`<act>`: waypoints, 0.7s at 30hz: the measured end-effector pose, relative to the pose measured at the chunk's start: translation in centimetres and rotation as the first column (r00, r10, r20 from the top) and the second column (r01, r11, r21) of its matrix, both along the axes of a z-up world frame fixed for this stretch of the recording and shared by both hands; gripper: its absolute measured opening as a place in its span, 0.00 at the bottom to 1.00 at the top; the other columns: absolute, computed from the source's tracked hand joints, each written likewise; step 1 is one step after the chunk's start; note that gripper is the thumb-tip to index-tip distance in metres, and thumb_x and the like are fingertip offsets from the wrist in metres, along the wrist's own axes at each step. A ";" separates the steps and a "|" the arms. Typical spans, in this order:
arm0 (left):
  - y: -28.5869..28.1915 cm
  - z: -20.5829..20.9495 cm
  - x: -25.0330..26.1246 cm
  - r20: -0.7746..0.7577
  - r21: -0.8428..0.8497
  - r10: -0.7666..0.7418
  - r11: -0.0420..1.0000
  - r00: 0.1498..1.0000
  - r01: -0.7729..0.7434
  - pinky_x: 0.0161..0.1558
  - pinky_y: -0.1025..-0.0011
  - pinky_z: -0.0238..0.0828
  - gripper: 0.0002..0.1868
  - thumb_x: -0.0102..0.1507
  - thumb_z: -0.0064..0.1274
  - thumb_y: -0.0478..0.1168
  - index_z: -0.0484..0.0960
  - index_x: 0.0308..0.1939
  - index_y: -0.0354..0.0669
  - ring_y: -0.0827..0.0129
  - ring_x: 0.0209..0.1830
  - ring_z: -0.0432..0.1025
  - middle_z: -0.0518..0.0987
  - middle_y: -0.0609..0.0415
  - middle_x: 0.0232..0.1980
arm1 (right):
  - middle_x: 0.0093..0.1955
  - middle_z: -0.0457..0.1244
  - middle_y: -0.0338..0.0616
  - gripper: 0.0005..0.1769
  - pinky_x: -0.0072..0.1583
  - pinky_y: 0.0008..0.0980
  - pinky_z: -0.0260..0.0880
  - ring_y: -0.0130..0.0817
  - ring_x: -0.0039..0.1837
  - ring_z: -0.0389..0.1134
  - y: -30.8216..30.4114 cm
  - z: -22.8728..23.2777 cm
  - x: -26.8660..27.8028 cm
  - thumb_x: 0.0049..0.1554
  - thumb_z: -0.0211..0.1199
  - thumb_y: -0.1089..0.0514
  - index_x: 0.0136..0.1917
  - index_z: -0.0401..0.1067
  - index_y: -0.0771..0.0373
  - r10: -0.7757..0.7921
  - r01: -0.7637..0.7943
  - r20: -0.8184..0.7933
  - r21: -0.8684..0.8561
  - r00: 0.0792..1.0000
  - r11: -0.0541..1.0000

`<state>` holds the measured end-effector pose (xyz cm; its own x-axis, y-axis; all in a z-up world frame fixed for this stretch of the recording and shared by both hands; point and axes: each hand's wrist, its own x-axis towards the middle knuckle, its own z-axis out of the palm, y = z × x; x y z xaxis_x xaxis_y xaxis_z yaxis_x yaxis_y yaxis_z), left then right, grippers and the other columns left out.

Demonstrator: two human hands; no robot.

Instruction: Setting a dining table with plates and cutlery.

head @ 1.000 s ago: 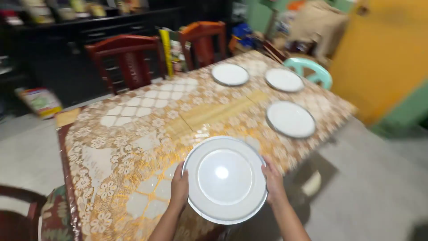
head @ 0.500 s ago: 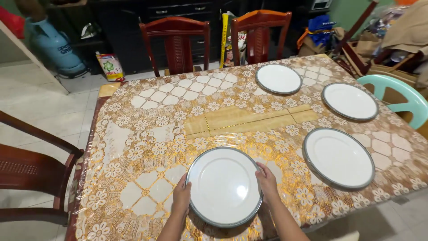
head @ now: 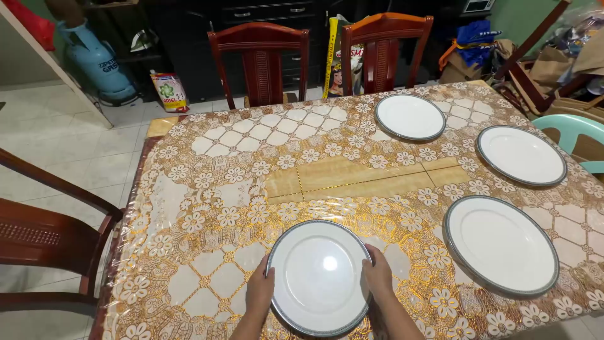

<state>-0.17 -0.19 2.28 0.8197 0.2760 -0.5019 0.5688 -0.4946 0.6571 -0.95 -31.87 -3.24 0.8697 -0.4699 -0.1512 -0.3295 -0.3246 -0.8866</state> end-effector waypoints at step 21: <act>37.7 10.1 -20.4 0.384 -0.819 0.825 0.511 0.415 -0.259 0.52 0.67 0.70 0.22 0.68 0.48 0.43 0.75 0.65 0.39 0.66 0.51 0.74 0.81 0.50 0.56 | 0.61 0.68 0.44 0.19 0.57 0.35 0.71 0.34 0.57 0.70 40.6 17.3 0.1 0.60 0.58 0.60 0.64 0.72 0.61 0.598 -0.678 0.335 0.484 0.728 0.553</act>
